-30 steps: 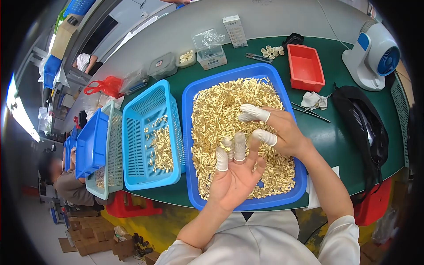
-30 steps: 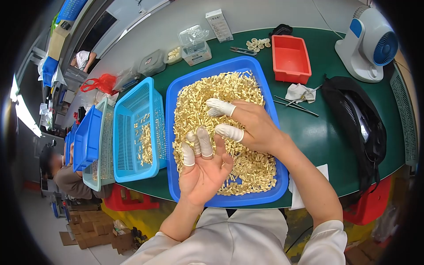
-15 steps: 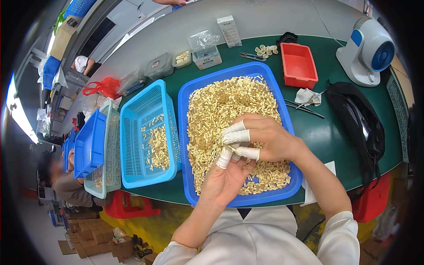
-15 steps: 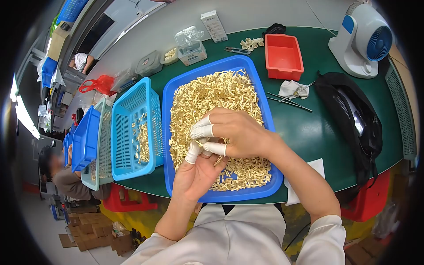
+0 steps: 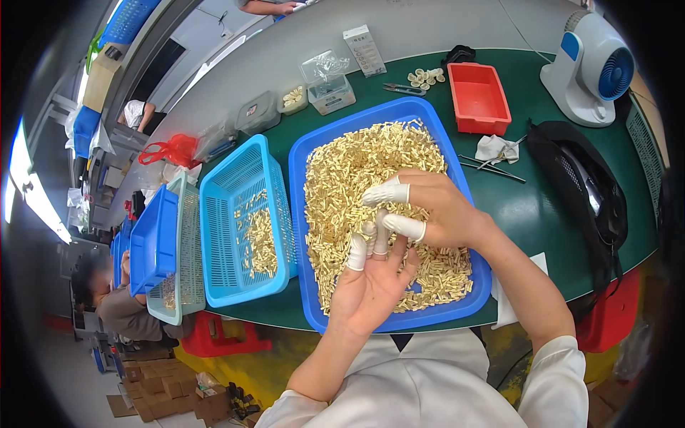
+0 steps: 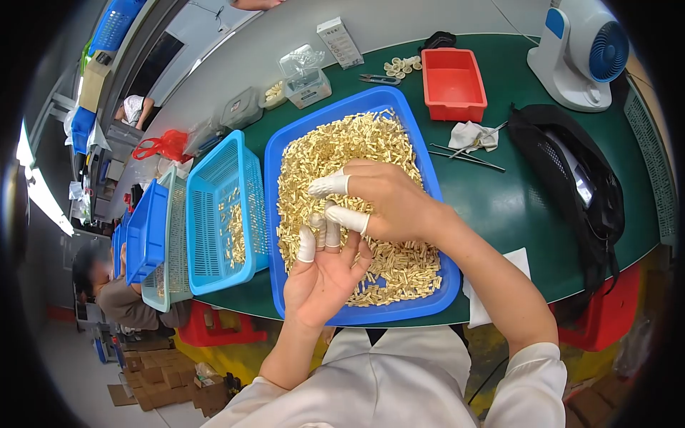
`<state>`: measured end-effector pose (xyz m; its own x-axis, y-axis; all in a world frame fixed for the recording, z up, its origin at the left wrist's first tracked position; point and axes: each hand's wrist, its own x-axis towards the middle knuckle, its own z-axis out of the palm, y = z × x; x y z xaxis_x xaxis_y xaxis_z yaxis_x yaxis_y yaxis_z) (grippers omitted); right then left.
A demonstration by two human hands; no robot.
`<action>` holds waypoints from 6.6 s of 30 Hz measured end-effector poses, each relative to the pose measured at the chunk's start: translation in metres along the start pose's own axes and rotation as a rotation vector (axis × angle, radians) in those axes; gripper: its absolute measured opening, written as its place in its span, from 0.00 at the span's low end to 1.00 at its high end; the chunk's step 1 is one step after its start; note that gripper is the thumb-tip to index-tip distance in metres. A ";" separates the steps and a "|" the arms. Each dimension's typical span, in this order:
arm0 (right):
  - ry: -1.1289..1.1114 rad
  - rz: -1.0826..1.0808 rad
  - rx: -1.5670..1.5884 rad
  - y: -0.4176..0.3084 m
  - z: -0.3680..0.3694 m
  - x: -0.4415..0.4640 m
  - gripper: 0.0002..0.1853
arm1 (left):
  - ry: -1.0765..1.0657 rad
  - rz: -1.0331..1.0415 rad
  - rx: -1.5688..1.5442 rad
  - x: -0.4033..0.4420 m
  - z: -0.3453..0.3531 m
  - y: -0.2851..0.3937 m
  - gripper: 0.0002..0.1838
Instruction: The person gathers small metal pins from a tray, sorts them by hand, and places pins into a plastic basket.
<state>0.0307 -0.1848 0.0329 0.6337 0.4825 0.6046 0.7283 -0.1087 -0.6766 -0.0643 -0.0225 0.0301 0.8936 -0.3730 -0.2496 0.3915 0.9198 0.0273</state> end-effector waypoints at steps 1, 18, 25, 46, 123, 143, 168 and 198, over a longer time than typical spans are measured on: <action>0.002 -0.001 0.003 0.000 0.000 0.000 0.17 | 0.001 0.001 0.002 -0.001 0.002 0.000 0.16; 0.049 0.003 -0.170 0.015 0.002 -0.004 0.13 | 0.623 0.895 1.985 -0.061 0.005 0.195 0.13; 0.057 -0.039 -0.199 0.014 0.004 -0.003 0.13 | 0.200 0.822 2.520 -0.044 0.012 0.086 0.10; 0.012 -0.125 -0.324 0.013 0.008 -0.003 0.12 | -0.108 0.547 3.204 0.053 -0.020 0.052 0.16; -0.310 0.335 -0.135 0.020 0.007 -0.004 0.25 | -0.111 -0.180 0.749 0.065 -0.016 0.039 0.18; -0.283 0.155 -0.134 0.019 0.008 -0.003 0.20 | -0.079 -0.221 0.677 0.061 -0.012 0.034 0.20; -0.216 0.096 -0.273 0.022 0.001 -0.003 0.08 | 0.060 -0.191 0.738 0.063 -0.023 0.042 0.14; -0.098 -0.005 -0.285 0.027 -0.002 -0.003 0.18 | 0.035 -0.142 0.601 0.063 -0.018 0.040 0.14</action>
<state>0.0487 -0.1907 0.0134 0.6122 0.5633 0.5549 0.7837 -0.3391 -0.5204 0.0032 -0.0068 -0.0023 0.8201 -0.4728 -0.3223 0.5702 0.6281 0.5295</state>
